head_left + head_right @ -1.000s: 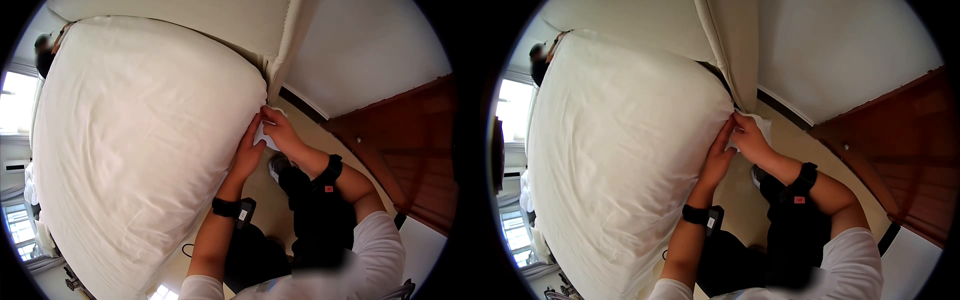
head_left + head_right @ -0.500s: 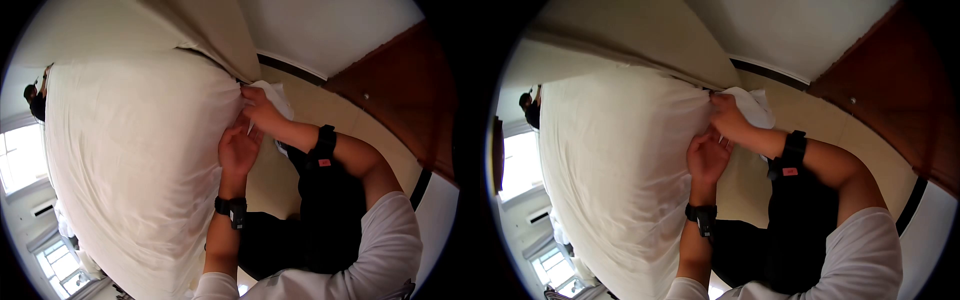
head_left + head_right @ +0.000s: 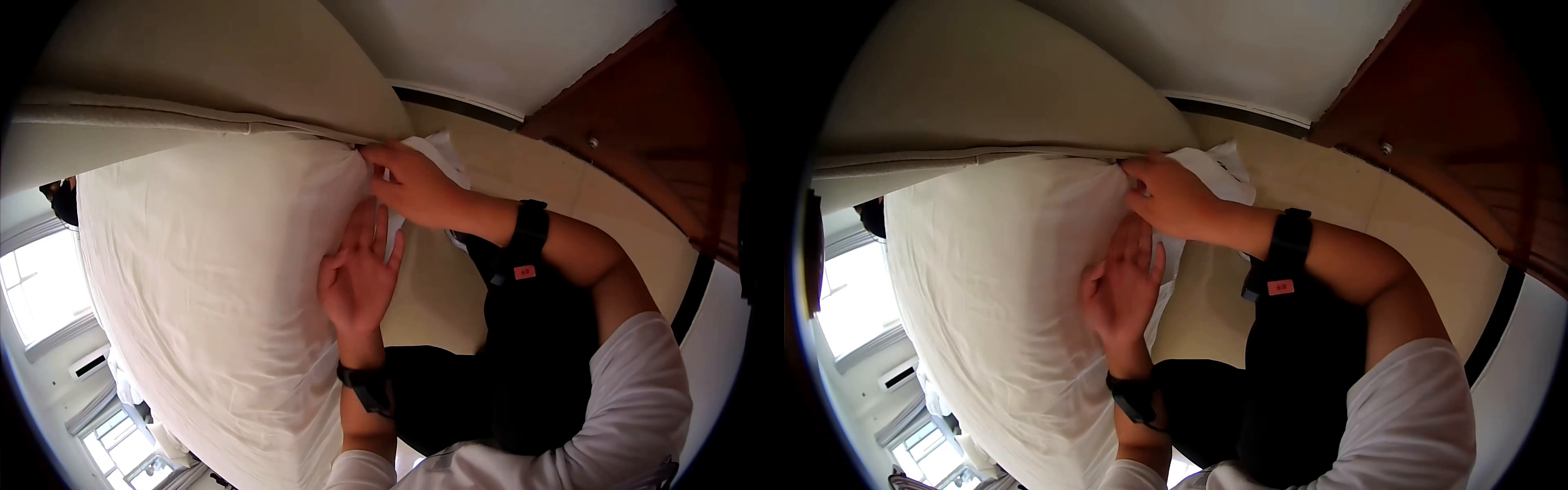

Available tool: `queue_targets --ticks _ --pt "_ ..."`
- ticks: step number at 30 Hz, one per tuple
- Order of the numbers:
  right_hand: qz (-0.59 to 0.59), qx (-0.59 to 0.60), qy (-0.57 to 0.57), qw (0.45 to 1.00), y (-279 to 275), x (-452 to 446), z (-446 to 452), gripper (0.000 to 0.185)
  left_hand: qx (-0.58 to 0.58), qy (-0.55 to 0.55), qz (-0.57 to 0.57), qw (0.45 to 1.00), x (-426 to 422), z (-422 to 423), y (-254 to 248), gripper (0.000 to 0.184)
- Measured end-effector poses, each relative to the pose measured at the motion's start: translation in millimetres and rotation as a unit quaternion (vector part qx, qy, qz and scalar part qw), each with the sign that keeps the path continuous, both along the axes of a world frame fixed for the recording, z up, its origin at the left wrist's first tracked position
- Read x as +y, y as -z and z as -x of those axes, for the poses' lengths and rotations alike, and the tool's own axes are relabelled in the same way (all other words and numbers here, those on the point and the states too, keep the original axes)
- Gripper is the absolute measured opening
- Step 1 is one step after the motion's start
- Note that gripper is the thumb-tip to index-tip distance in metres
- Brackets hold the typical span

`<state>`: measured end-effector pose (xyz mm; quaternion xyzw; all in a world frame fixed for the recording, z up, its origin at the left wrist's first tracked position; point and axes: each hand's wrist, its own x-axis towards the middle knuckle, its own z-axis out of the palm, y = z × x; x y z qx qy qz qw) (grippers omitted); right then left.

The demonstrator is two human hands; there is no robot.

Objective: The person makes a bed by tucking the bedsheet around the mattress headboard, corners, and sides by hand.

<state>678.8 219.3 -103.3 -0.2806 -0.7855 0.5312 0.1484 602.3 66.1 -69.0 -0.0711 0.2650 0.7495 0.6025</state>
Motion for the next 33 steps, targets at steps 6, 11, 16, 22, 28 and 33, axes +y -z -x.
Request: queue_targets --ticks 6,11,16,22,28,33 --pt "0.285 0.097 0.007 0.954 17.4 -4.5 13.5 0.043 -0.04 -0.019 -0.023 0.999 0.5 1.4 15.4 0.072" --pt "0.227 0.094 -0.05 0.968 14.4 -2.5 13.7 0.049 -0.044 -0.022 -0.018 0.999 -1.6 1.4 18.4 0.071" --pt "0.086 -0.027 -0.072 0.993 14.4 -13.6 9.1 0.066 0.002 -0.002 0.018 1.0 -2.5 0.5 22.4 0.069" --pt "0.111 0.004 -0.034 0.993 44.8 -20.7 -2.5 0.085 0.056 0.043 0.036 0.997 3.0 -3.3 25.5 0.071" --pt "0.032 0.031 -0.117 0.992 39.9 -27.2 -15.3 0.093 0.117 0.04 0.067 0.99 7.9 -1.7 24.4 0.07" --pt "0.07 -0.04 -0.174 0.982 47.5 -39.1 -24.3 0.093 0.094 0.075 0.069 0.99 5.0 4.5 44.6 0.063"
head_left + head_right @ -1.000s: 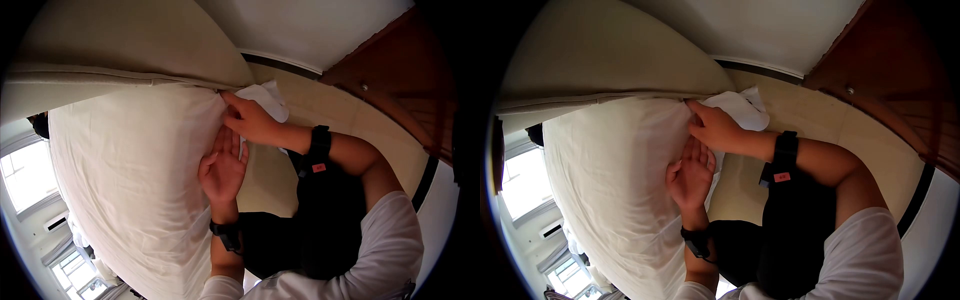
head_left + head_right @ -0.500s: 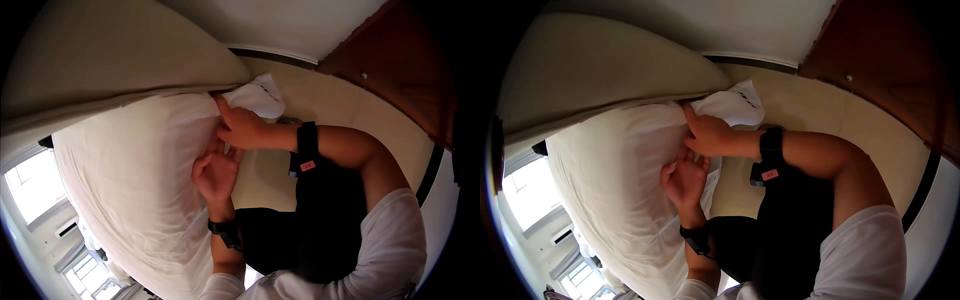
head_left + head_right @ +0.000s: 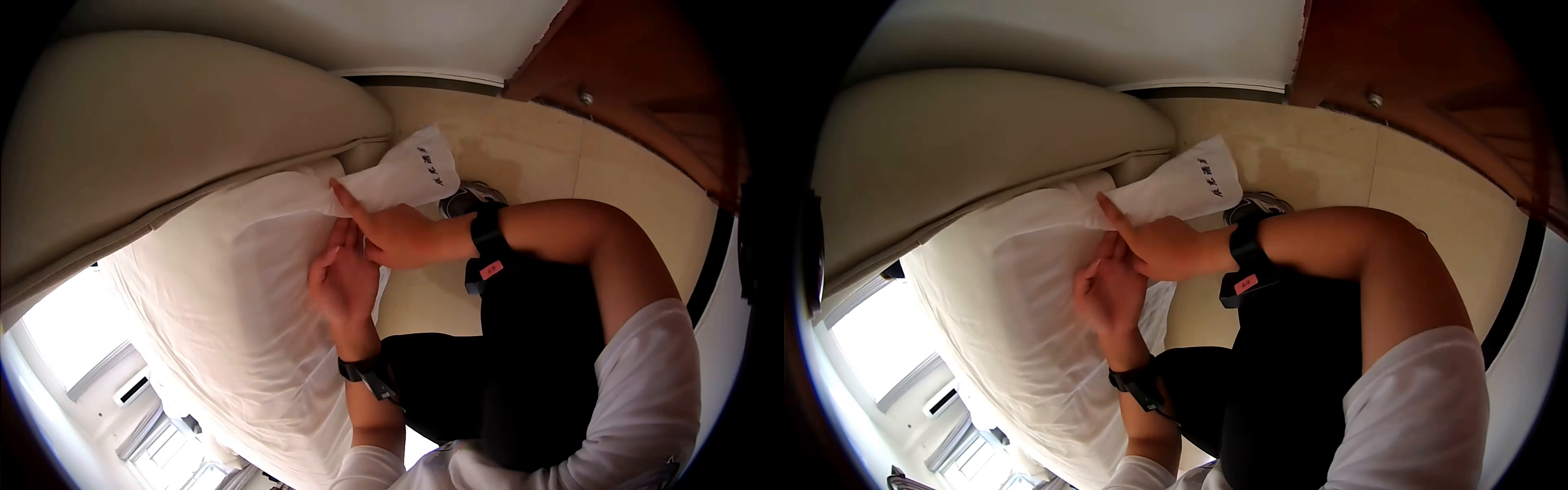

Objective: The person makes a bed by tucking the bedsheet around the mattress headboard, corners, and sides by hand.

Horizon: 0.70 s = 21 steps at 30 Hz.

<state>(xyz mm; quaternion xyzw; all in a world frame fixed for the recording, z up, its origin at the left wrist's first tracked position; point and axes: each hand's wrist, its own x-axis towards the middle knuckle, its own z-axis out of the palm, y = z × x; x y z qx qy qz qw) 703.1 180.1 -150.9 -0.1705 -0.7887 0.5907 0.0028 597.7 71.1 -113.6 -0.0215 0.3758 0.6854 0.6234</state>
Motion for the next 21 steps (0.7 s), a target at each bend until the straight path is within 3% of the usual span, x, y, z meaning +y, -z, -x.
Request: queue_targets --ticks 2,5,6,11,13,15,19,21 --pt "0.026 0.039 0.125 0.991 11.6 -0.9 4.5 0.081 0.012 -0.005 0.002 1.0 2.2 -2.7 8.8 0.063" --pt "0.066 0.029 0.191 0.979 24.7 18.8 21.4 0.07 0.028 -0.018 0.01 0.999 9.2 -11.5 10.9 0.064" --pt "0.12 0.007 0.223 0.967 20.8 26.7 26.1 0.054 0.032 -0.026 0.015 0.999 10.3 -13.5 10.5 0.065" --pt "0.11 0.065 0.272 0.954 62.0 51.7 45.8 0.043 -0.079 -0.091 0.007 0.993 6.2 -15.8 20.4 0.066" --pt "0.095 0.084 0.284 0.95 52.2 51.3 37.7 0.042 -0.112 -0.112 0.007 0.987 5.2 -16.6 24.2 0.067" --pt "0.234 -0.002 0.3 0.925 41.4 47.9 27.2 0.039 -0.161 -0.133 -0.013 0.978 4.3 -16.2 27.4 0.067" --pt "0.337 0.067 0.215 0.914 53.6 57.3 22.6 0.031 -0.17 -0.152 -0.017 0.973 2.3 -17.6 26.0 0.066" --pt "0.555 0.077 0.043 0.827 44.5 71.0 13.7 0.023 -0.187 -0.177 -0.023 0.966 2.3 -16.8 29.4 0.064"
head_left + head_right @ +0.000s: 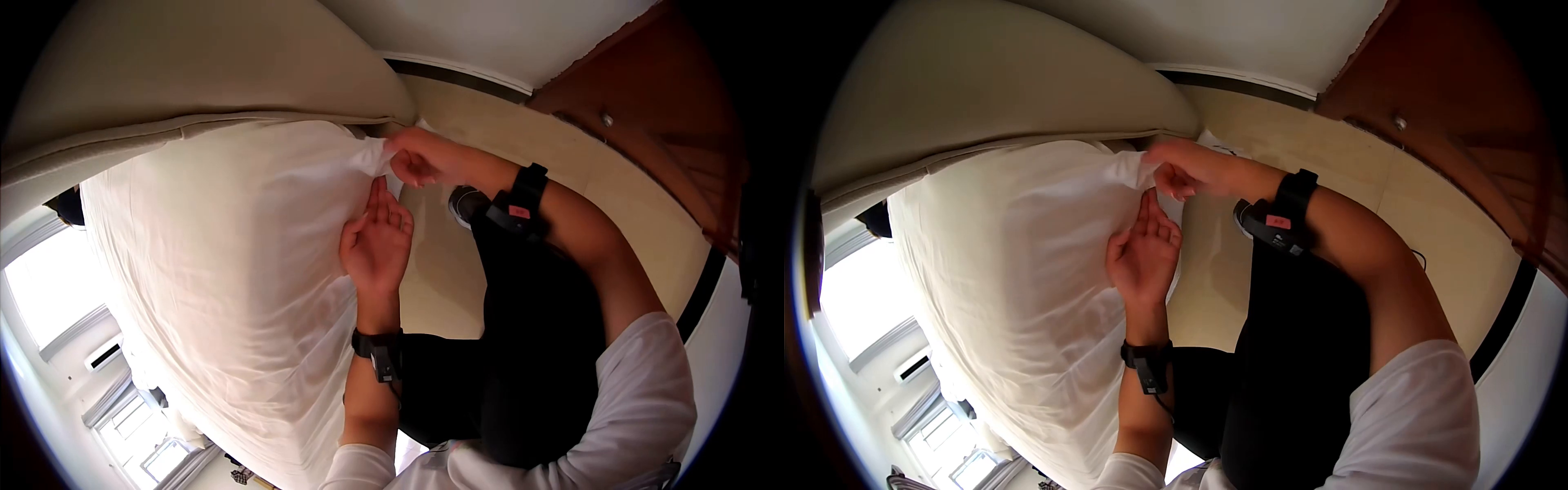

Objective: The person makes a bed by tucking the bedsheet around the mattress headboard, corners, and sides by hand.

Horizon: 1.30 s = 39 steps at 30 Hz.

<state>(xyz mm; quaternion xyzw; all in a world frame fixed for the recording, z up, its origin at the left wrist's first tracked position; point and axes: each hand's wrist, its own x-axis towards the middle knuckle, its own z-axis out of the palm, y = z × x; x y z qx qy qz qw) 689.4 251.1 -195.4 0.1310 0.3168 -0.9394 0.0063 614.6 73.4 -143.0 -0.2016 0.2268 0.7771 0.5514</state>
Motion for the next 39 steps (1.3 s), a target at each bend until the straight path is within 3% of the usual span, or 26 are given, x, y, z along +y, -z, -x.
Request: queue_targets --ticks 1,3,6,10,12,13,15,18,22,24,28,30,31,34,36,39 --pt "-0.002 -0.001 -0.002 1.0 -16.2 3.7 -0.6 0.023 -0.001 -0.002 -0.002 1.0 -0.4 -0.1 2.9 0.064" --pt "0.075 -0.055 -0.028 0.995 -42.2 4.9 1.8 0.041 0.011 -0.004 -0.007 1.0 -2.2 0.0 8.7 0.063" --pt "0.095 0.001 -0.121 0.988 -35.4 14.7 9.4 0.042 0.0 -0.021 -0.003 1.0 -4.0 -0.4 11.2 0.064" --pt "0.139 0.01 -0.076 0.987 -29.5 12.8 17.3 0.033 -0.021 0.0 -0.024 0.999 -3.9 -1.9 7.5 0.066" --pt "-0.015 -0.079 0.035 0.996 -19.1 12.3 20.5 0.027 -0.045 0.001 -0.033 0.998 -5.2 -1.4 7.6 0.068" --pt "-0.011 -0.079 0.04 0.996 -12.7 14.6 20.6 0.027 -0.045 0.006 -0.029 0.999 -4.4 -1.1 7.9 0.068" --pt "-0.186 -0.264 0.1 0.941 -4.0 16.3 21.2 0.024 -0.039 0.004 -0.023 0.999 -5.3 -1.5 7.3 0.069" --pt "-0.258 -0.289 0.196 0.901 2.7 10.0 25.1 0.026 -0.035 0.018 -0.03 0.999 -5.8 0.5 10.2 0.068" --pt "-0.35 -0.308 0.16 0.87 19.7 11.9 26.4 0.026 -0.041 0.005 -0.027 0.999 -5.8 -1.0 9.6 0.069" --pt "-0.473 -0.251 0.191 0.822 23.2 14.3 25.6 0.024 -0.049 0.01 -0.042 0.998 -7.1 1.4 10.0 0.07" --pt "-0.417 -0.237 0.127 0.868 17.4 30.3 26.0 0.022 -0.024 0.007 -0.023 0.999 -7.3 2.1 9.2 0.071" --pt "-0.518 -0.24 0.123 0.812 14.2 31.7 27.0 0.021 -0.039 0.008 -0.029 0.999 -8.2 1.4 8.0 0.071" --pt "-0.519 -0.238 0.123 0.811 23.9 33.0 29.8 0.021 -0.038 0.007 -0.031 0.999 -9.0 1.9 7.4 0.071" --pt "-0.48 -0.18 0.104 0.852 31.8 40.6 34.4 0.018 -0.053 0.006 -0.04 0.998 -11.6 4.7 7.1 0.071" --pt "-0.387 -0.246 0.029 0.888 15.8 47.0 24.9 0.016 -0.052 0.02 -0.05 0.997 -11.2 5.2 8.9 0.071" --pt "-0.337 -0.272 -0.009 0.901 17.2 52.0 27.3 0.016 -0.038 0.021 -0.049 0.998 -12.2 4.2 8.2 0.07"
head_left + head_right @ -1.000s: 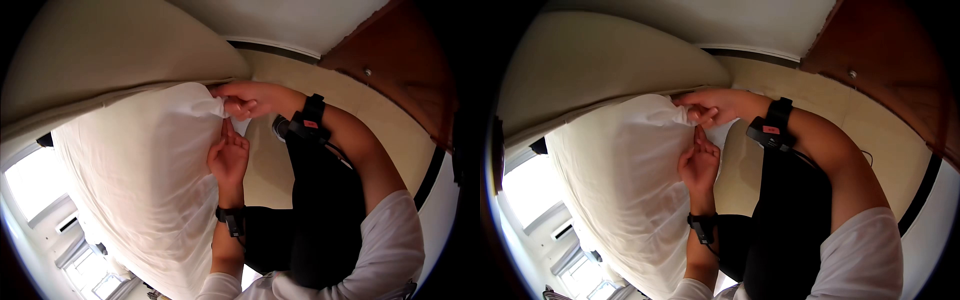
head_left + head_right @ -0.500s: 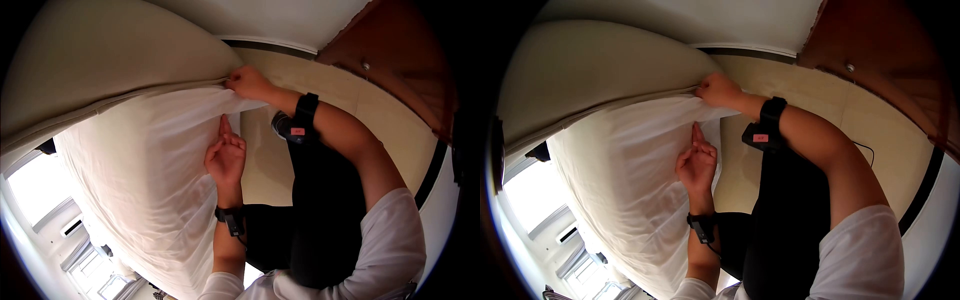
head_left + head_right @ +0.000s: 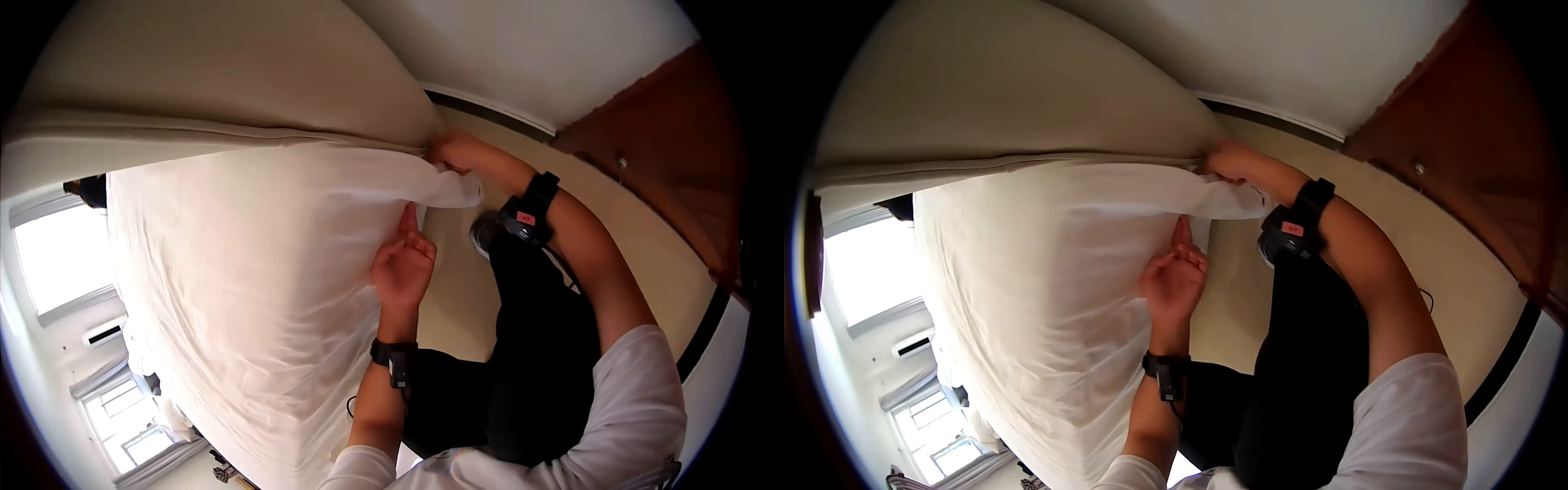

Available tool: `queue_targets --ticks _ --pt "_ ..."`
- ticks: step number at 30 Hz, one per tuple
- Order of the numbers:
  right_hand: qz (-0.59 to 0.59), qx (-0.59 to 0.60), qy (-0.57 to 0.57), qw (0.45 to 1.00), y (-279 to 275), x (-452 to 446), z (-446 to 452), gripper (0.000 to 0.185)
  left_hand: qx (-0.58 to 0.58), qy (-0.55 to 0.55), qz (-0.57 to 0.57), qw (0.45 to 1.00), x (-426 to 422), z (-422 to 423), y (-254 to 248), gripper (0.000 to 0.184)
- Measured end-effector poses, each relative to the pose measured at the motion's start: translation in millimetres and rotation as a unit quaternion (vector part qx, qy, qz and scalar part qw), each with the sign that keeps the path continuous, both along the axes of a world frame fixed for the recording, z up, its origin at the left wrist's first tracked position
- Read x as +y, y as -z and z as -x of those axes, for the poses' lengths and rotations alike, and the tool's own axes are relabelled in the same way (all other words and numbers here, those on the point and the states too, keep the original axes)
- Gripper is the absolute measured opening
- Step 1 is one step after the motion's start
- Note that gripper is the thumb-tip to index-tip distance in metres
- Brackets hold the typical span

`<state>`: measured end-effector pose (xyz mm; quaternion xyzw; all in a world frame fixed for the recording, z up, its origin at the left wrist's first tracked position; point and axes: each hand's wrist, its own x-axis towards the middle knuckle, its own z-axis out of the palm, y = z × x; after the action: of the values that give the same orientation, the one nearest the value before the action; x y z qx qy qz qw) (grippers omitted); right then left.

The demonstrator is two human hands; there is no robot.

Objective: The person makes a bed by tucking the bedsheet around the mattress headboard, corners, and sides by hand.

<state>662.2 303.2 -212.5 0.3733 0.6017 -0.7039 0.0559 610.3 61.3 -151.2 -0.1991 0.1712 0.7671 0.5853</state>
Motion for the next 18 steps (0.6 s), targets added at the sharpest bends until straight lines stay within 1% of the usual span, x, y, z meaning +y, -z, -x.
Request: queue_targets --ticks 1,3,4,6,7,9,10,12,13,15,16,17,18 --pt "-0.005 0.006 -0.004 1.0 -1.5 1.3 -0.9 0.016 0.006 -0.004 -0.005 1.0 1.0 -0.2 -1.0 0.07" --pt "-0.062 0.002 -0.03 0.998 -0.5 -1.1 -4.2 0.017 -0.019 -0.017 -0.003 1.0 1.2 -0.9 -3.0 0.069" --pt "-0.064 0.003 -0.033 0.997 1.8 -5.2 -5.3 0.017 -0.017 -0.02 -0.005 1.0 0.7 -1.6 -3.8 0.069" --pt "-0.254 0.066 -0.024 0.965 9.7 -12.3 -9.7 0.018 -0.019 -0.024 -0.016 0.999 2.9 -5.0 -0.3 0.069" --pt "-0.254 0.062 -0.022 0.965 12.2 -13.4 -13.0 0.018 -0.022 -0.021 -0.015 0.999 4.0 -5.4 1.4 0.069" --pt "-0.224 0.102 0.045 0.968 12.0 -20.3 -18.8 0.027 -0.019 -0.018 -0.038 0.999 4.1 -3.4 2.7 0.068" --pt "-0.22 0.097 0.05 0.969 8.3 -22.2 -23.6 0.027 -0.023 -0.012 -0.033 0.999 3.4 -4.2 2.5 0.068" --pt "-0.135 0.246 0.056 0.958 -5.5 -18.4 -35.0 0.043 -0.023 -0.012 -0.037 0.999 5.4 -6.2 2.1 0.068" --pt "-0.133 0.243 0.063 0.959 -14.3 -18.2 -38.1 0.043 -0.025 -0.006 -0.033 0.999 7.0 -6.9 2.6 0.068" --pt "-0.042 0.292 -0.021 0.955 -26.3 -24.5 -41.9 0.048 0.005 -0.003 -0.016 1.0 9.1 -8.1 3.6 0.067" --pt "-0.041 0.291 -0.014 0.956 -26.9 -30.9 -43.3 0.048 0.005 0.004 -0.013 1.0 9.6 -8.2 6.0 0.067" --pt "-0.147 0.3 -0.049 0.941 -28.3 -38.4 -45.6 0.049 0.014 0.004 -0.004 1.0 8.6 -8.6 8.9 0.067" --pt "-0.252 0.305 -0.084 0.915 -30.0 -42.7 -45.8 0.051 0.024 0.004 0.004 1.0 8.8 -8.6 9.2 0.066"
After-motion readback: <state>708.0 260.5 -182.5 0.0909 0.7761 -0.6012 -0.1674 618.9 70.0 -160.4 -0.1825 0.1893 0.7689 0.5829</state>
